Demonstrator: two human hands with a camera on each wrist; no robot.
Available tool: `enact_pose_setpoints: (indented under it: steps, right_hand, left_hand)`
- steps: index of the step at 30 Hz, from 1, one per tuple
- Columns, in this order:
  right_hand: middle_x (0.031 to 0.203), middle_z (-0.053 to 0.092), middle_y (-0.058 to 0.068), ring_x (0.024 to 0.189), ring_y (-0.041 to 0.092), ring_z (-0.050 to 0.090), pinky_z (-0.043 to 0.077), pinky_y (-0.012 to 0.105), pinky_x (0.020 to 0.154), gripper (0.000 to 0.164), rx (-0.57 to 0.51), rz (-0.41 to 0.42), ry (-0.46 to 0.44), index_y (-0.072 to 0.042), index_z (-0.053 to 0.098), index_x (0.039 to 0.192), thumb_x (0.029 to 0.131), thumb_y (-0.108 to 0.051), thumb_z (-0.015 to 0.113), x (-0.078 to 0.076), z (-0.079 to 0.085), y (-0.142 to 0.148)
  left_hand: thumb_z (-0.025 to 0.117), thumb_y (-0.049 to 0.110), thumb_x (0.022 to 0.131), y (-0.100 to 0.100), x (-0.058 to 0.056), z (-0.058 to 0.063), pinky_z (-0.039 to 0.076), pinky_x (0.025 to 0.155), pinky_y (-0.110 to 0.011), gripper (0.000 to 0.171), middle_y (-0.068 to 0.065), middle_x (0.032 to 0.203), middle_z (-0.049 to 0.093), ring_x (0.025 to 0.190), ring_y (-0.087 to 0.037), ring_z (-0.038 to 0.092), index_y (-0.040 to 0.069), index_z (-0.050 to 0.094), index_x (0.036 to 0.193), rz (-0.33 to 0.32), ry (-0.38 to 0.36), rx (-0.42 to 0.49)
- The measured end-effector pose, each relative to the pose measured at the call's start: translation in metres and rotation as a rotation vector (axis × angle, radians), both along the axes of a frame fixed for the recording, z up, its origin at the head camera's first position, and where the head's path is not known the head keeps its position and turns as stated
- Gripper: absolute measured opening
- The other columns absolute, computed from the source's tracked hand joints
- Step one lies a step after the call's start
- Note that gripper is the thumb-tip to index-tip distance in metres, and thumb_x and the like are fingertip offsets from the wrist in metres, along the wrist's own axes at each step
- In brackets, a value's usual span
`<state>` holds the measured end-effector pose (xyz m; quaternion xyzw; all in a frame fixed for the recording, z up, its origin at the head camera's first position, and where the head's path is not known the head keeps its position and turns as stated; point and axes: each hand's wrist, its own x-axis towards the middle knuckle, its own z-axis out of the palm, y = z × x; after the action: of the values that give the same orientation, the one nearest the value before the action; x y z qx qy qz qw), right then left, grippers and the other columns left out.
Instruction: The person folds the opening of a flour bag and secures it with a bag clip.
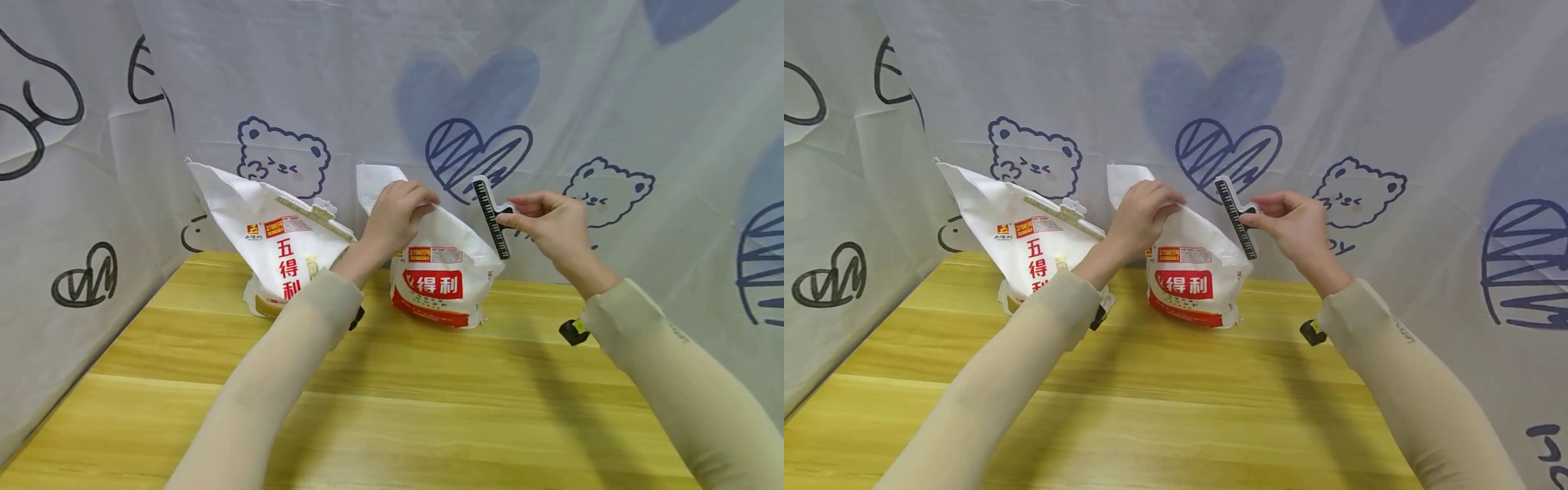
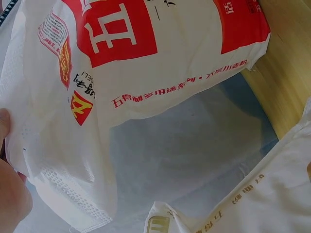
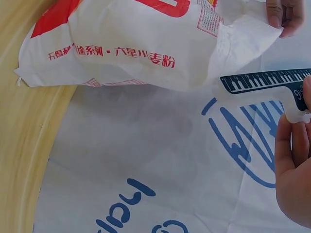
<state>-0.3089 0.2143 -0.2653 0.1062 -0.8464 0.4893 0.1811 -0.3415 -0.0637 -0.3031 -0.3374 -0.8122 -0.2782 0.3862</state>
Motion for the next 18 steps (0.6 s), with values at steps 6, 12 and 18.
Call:
enact_pose_setpoints:
  steps: [6, 12, 18]
  right_hand:
    - [0.086, 0.074, -0.015, 0.08, 0.005, 0.069, 0.055, 0.017, 0.069, 0.046, -0.001, -0.001, -0.027, -0.005, 0.077, 0.117, 0.08, -0.029, 0.092, -0.004, -0.004, -0.005]
    - [0.089, 0.074, -0.01, 0.082, 0.008, 0.069, 0.056, 0.017, 0.07, 0.044, 0.019, 0.019, -0.014, -0.005, 0.077, 0.115, 0.081, -0.028, 0.092, -0.003, -0.008, -0.013]
    - [0.087, 0.077, -0.007, 0.078, 0.006, 0.07, 0.055, 0.017, 0.07, 0.04, 0.046, 0.038, 0.035, -0.004, 0.079, 0.111, 0.08, -0.026, 0.092, -0.005, -0.011, -0.017]
  left_hand:
    - [0.069, 0.009, 0.1, 0.001, 0.0, 0.001, 0.05, 0.097, -0.034, 0.01, -0.006, 0.102, 0.074, 0.098, -0.025, 0.066, 0.005, 0.075, 0.107, 0.005, 0.008, 0.003]
    - [0.069, 0.01, 0.1, 0.002, 0.0, 0.002, 0.05, 0.097, -0.036, 0.011, -0.007, 0.104, 0.075, 0.098, -0.026, 0.066, 0.005, 0.075, 0.108, 0.019, 0.012, 0.009]
    - [0.069, 0.01, 0.1, 0.003, 0.001, 0.003, 0.051, 0.096, -0.037, 0.011, -0.008, 0.103, 0.075, 0.097, -0.026, 0.067, 0.004, 0.075, 0.107, 0.019, 0.012, 0.013]
